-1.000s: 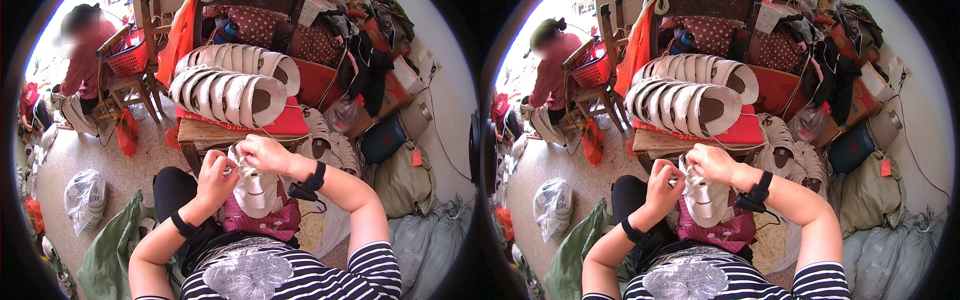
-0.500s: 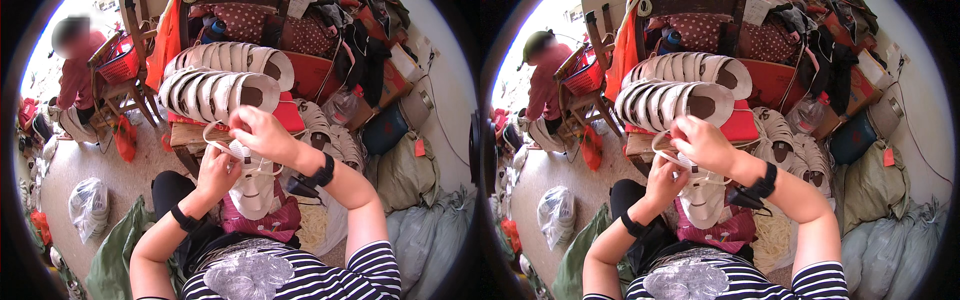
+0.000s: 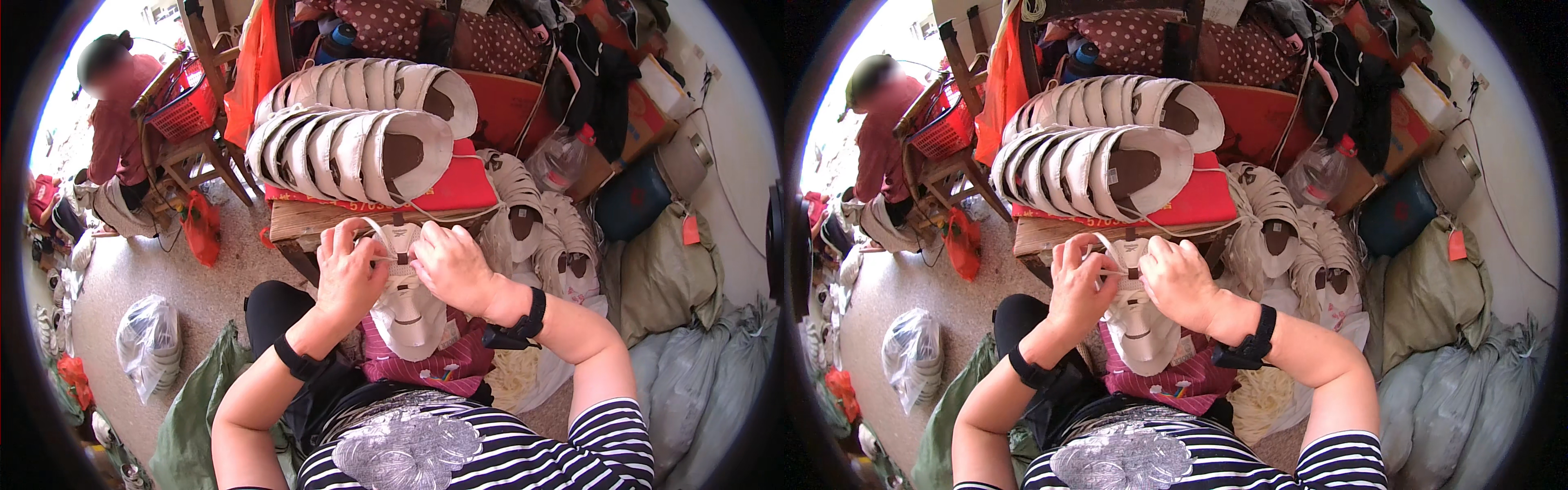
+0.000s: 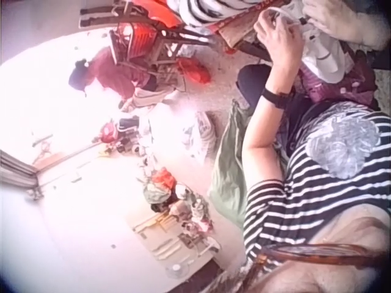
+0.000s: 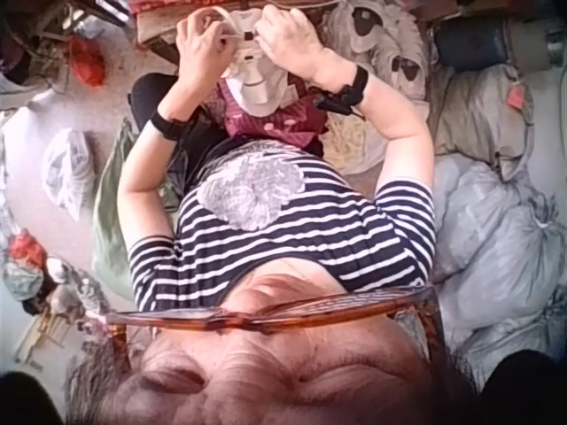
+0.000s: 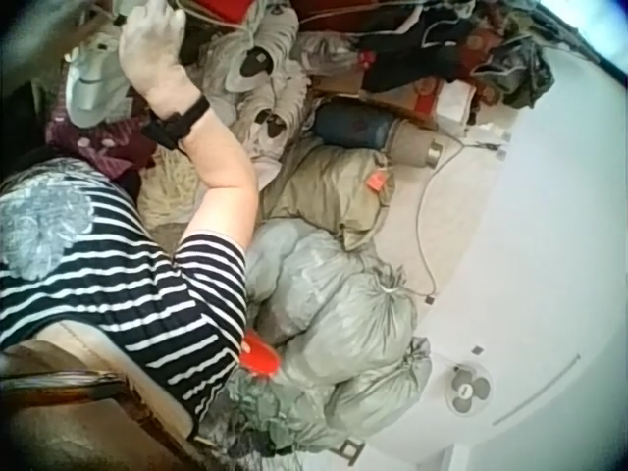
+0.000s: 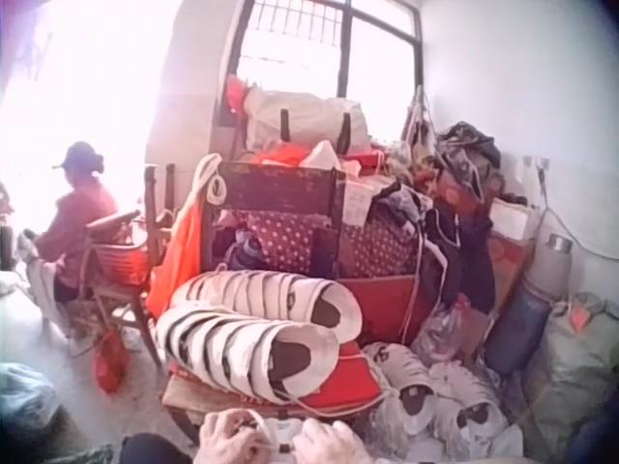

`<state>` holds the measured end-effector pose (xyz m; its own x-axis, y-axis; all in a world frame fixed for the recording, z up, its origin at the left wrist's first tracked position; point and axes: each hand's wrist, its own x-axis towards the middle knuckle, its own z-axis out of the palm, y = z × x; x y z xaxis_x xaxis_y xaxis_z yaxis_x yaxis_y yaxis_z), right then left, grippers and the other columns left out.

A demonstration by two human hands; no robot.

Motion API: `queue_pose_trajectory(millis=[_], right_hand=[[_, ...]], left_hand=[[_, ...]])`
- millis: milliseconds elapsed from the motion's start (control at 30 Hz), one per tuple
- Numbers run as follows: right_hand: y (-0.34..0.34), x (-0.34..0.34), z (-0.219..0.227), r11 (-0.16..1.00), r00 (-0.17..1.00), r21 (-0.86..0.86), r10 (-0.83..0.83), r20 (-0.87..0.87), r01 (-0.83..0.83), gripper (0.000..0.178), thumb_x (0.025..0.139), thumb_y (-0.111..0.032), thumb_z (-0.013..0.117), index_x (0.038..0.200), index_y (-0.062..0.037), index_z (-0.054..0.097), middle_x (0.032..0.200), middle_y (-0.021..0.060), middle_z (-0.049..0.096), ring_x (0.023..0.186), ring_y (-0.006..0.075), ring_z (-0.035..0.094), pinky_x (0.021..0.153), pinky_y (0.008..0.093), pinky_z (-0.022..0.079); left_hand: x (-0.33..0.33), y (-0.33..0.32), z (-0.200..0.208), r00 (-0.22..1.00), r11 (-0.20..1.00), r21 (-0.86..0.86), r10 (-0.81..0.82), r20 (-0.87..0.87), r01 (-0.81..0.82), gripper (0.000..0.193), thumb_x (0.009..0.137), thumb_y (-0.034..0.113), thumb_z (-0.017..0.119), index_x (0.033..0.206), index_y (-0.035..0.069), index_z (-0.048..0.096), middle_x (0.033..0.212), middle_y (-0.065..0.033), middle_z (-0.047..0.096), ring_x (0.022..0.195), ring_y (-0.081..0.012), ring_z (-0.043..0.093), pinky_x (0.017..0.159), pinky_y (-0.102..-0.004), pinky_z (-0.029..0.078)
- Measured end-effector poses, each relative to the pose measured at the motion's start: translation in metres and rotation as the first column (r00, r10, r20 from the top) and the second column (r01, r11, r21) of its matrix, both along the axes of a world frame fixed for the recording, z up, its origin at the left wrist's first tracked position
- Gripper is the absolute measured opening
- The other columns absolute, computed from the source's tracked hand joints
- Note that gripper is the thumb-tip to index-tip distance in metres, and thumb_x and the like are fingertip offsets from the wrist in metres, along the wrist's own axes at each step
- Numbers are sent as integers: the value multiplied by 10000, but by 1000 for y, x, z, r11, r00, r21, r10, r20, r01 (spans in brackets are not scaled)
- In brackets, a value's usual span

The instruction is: The person is threading shoelaces into a white shoe upper as part of the manufacturing process.

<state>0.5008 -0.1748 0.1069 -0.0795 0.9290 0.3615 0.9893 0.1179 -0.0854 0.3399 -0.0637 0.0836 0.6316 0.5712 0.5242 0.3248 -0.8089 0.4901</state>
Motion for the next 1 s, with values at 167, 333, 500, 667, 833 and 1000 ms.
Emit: queue_pose_trajectory(millis=[167, 333, 500, 667, 833, 1000], right_hand=[[5, 0, -6, 994, 973, -84, -86, -213, 70, 173, 773, -195, 707, 862, -84, 609, 913, 87, 537, 854, 275, 581, 761, 402, 449], [12, 8, -10, 992, 935, -113, -84, -346, 47, 149, 757, -183, 710, 806, -82, 612, 854, 98, 539, 808, 296, 599, 754, 424, 475], [3, 35, 13, 975, 981, 134, -161, -112, 175, 113, 744, -136, 671, 781, -77, 582, 851, 114, 551, 705, 304, 600, 625, 423, 497], [-5, 72, 39, 846, 906, 359, -293, -305, 395, 152, 778, -64, 673, 823, -55, 528, 870, 90, 516, 666, 236, 582, 595, 361, 485], [0, 32, 34, 991, -11, 111, 112, -994, 77, 126, 988, -183, 500, 980, -57, 489, 1059, 112, 584, 661, 164, 660, 603, 307, 569], [-11, 52, 26, 995, -593, -83, -99, -799, -55, 147, 966, -164, 504, 837, -94, 497, 716, 19, 547, 561, 130, 549, 564, 299, 511]], left_hand=[[4, 0, -17, 1000, 1000, -18, -13, -1, 13, 95, 689, 110, 716, 771, 100, 669, 1176, -89, 537, 1109, -352, 438, 920, -466, 387], [4, -6, -23, 994, 991, -131, -4, 105, 17, 102, 709, 94, 720, 803, 96, 680, 1170, -111, 556, 1095, -351, 454, 953, -444, 384], [-27, -20, -23, 987, 999, -34, -29, 155, 34, 298, 721, 155, 756, 990, 120, 633, 1147, -128, 510, 1090, -333, 463, 967, -428, 342], [-15, -21, -16, 990, 995, 55, -88, 106, 83, 172, 727, 158, 754, 859, 104, 659, 1114, -103, 519, 1038, -313, 465, 918, -422, 349], [-13, -23, -10, 982, 990, -96, -85, 169, 103, 113, 736, 148, 752, 740, 75, 665, 1005, -63, 557, 986, -285, 446, 867, -410, 351], [-38, -7, -26, 991, 953, -284, -80, 102, 107, 140, 770, 153, 749, 702, 54, 676, 993, -55, 531, 948, -239, 415, 869, -352, 346]])
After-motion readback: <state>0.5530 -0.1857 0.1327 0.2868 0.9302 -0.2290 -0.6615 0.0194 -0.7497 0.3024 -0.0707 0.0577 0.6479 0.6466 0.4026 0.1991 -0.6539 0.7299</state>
